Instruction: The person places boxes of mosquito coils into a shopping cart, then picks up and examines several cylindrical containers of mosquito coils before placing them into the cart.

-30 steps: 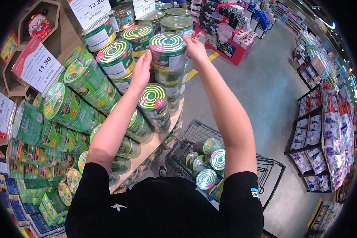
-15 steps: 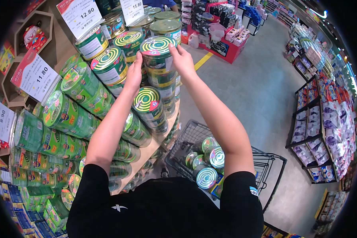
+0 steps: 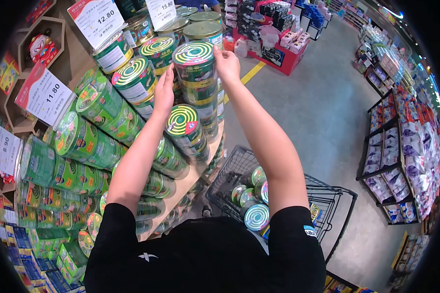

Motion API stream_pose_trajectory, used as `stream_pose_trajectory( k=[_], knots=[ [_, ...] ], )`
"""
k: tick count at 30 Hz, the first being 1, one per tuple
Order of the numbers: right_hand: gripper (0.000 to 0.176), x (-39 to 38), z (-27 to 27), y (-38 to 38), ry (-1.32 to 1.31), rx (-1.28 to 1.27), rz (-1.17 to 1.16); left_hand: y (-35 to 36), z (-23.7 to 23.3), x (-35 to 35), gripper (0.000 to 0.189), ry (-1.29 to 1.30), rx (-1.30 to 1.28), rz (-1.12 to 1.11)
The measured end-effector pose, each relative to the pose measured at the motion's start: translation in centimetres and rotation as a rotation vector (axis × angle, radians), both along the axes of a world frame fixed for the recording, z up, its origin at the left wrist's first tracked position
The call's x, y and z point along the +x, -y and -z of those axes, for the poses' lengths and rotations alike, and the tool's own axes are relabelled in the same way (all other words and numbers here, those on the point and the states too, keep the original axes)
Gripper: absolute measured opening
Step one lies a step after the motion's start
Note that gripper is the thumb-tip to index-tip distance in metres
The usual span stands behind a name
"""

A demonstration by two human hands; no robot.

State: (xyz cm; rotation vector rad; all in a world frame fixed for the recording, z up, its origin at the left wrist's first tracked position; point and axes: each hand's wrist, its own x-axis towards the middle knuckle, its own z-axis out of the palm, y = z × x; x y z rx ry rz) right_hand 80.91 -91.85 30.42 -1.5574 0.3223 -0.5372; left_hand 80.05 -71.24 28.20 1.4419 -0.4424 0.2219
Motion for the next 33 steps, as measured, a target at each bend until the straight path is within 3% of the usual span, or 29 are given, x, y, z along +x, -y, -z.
stream_pose_trajectory(
  k=[15, 33],
  knots=[
    [0.055, 0.6, -0.4, 0.5, 0.045, 0.148, -0.164, 1.0, -1.0, -2.5, 0.058, 0.049, 0.203, -0.07],
    [0.057, 1.1, -0.3, 0.4, 0.046, 0.151, -0.226, 1.4, -0.7, -3.6, 0.06, 0.068, 0.159, -0.103]
  ],
)
